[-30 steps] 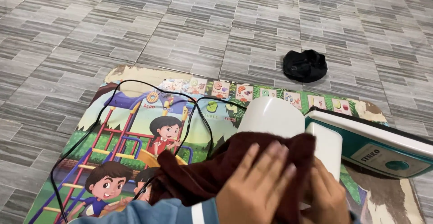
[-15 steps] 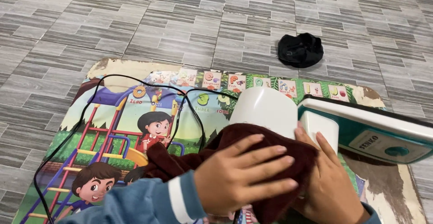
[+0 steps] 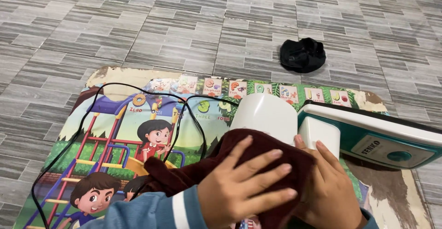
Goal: Cleaning the motor housing and base components of a wall fan using a cloth
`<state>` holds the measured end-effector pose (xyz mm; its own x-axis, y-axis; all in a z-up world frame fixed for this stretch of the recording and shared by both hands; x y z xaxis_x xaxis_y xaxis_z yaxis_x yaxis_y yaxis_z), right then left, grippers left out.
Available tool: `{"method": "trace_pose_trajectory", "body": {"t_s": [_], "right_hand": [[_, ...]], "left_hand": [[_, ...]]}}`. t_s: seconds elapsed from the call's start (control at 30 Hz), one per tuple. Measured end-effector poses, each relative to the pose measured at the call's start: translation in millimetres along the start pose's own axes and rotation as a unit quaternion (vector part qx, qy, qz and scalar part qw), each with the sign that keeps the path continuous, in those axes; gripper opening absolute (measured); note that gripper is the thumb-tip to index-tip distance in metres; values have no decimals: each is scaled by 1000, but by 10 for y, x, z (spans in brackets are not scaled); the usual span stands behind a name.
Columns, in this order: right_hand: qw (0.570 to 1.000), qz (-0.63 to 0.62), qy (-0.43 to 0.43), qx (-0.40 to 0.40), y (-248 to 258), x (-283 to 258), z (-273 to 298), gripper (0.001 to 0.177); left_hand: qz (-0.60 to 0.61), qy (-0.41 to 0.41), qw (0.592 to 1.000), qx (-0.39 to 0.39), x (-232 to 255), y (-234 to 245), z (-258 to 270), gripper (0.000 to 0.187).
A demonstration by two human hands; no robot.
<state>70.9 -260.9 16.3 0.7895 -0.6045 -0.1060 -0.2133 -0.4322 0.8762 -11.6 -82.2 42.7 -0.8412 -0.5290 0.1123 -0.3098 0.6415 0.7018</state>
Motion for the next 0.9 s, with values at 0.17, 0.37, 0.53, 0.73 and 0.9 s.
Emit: {"method": "trace_pose_trajectory", "body": {"t_s": [0.17, 0.37, 0.53, 0.73, 0.9], "right_hand": [[999, -1, -42, -11, 16, -19, -28, 137], [996, -22, -81, 42, 107, -30, 104, 123], [993, -77, -80, 52, 229, -16, 110, 81], [996, -74, -48, 34, 278, 16, 87, 67], [996, -72, -47, 26, 194, 78, 140, 68]], "left_hand": [[117, 131, 982, 73, -193, 99, 303, 34], [100, 83, 991, 26, -113, 88, 230, 35], [41, 30, 999, -16, 136, -99, -233, 32], [69, 49, 996, -19, -48, -105, -72, 34], [286, 226, 930, 49, -245, -103, 434, 32]]}}
Point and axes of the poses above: each hand's wrist, its own z-axis away from the middle knuckle, its own y-axis out of the back of the hand, x = y × z, the point moved 5 cm from there along -z, towards the middle knuckle, and after that the axes turned 7 degrees about -y, right-handed, at the moved point
